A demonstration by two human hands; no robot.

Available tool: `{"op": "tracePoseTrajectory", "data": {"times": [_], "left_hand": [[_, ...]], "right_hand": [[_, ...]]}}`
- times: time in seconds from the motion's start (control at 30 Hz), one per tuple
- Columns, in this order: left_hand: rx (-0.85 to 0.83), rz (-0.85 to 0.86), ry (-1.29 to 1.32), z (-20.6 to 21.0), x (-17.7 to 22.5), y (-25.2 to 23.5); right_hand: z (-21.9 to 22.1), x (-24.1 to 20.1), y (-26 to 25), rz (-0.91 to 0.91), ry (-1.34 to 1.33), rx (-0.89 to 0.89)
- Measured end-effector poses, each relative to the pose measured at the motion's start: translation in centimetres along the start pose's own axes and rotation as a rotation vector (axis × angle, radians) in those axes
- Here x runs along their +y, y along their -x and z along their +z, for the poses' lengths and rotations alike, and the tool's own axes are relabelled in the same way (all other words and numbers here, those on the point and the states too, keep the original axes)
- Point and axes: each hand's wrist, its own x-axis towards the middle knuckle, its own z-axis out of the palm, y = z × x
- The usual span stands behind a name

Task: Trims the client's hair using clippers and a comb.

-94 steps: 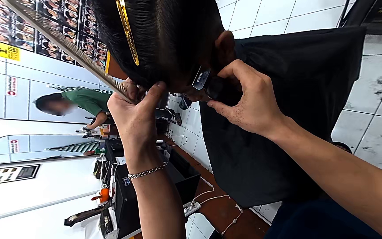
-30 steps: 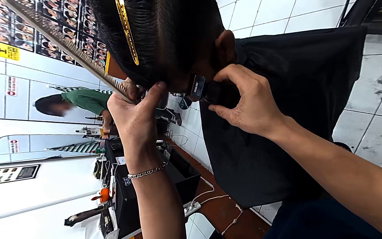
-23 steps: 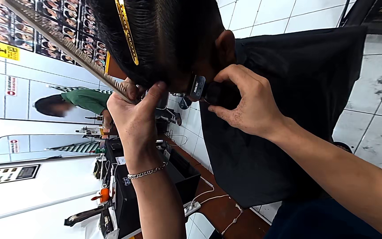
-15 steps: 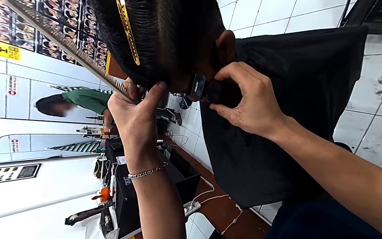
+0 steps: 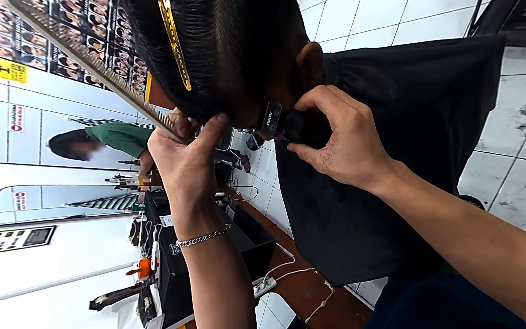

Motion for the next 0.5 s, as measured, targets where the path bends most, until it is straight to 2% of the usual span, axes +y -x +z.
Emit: {"op": "tracePoseTrajectory", "data": {"times": [0.5], "left_hand": [[0.005, 0.001, -0.009, 0.02, 0.02, -0.01]], "right_hand": [[0.00, 0.01, -0.05, -0.001, -0.006, -0.002]]}}
